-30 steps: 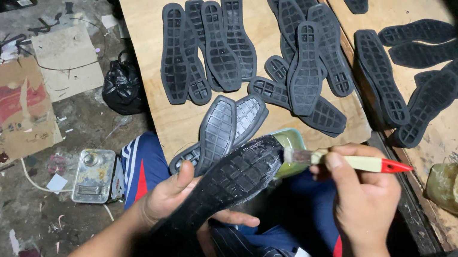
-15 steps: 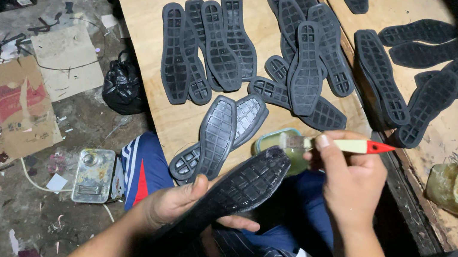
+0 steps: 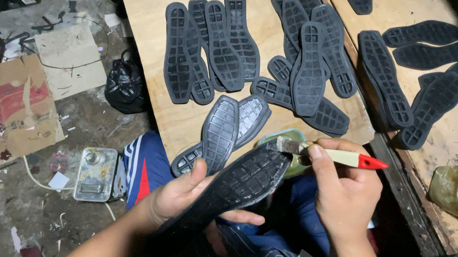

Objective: The person sits on the floor and uses a brush to apply glue from a small container onto the tread side of rubber shoe soles, working one sole at a time and placing each finished sole on the table with the others.

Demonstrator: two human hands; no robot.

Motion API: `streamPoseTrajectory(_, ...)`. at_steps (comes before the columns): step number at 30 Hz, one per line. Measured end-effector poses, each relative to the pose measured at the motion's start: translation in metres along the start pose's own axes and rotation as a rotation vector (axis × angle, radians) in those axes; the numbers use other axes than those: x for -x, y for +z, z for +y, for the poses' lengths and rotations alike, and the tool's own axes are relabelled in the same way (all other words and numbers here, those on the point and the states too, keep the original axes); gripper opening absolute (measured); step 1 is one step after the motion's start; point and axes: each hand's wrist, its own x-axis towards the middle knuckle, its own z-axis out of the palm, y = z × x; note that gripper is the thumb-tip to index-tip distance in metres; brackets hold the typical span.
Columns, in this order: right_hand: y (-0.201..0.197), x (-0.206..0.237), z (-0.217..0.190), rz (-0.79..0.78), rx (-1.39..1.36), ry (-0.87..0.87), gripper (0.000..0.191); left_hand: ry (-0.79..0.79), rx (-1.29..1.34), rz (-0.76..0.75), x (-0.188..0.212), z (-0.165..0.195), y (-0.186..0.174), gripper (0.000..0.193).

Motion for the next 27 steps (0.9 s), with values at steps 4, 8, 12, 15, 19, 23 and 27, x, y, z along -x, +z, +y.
streamPoseTrajectory(4,0.014,0.022,-0.010,-0.181,0.245,-0.442,0.014,-0.017,0.137,0.055,-0.008,-0.007,-0.014,0.097)
streamPoseTrajectory(8,0.028,0.040,-0.016,-0.440,0.148,-0.570,0.016,0.002,0.157,0.053,-0.010,-0.011,-0.027,0.102)
streamPoseTrajectory(12,0.027,0.021,-0.008,-0.257,-0.040,-0.218,0.014,-0.026,0.044,0.186,-0.010,-0.012,-0.028,0.098)
streamPoseTrajectory(15,0.023,0.007,-0.003,-0.168,0.008,-0.171,0.016,-0.023,0.404,0.078,-0.017,-0.009,-0.025,0.097)
streamPoseTrajectory(19,0.029,0.025,-0.012,-0.342,0.214,-0.492,0.019,0.123,0.569,-0.022,-0.032,-0.002,-0.020,0.106)
streamPoseTrajectory(23,0.034,0.043,-0.028,-0.651,0.036,-0.514,0.023,0.266,0.714,0.055,-0.051,0.005,-0.015,0.115)
streamPoseTrajectory(27,0.034,0.034,-0.028,-0.461,0.137,-0.497,0.023,0.295,0.390,0.092,-0.055,0.012,-0.006,0.113)
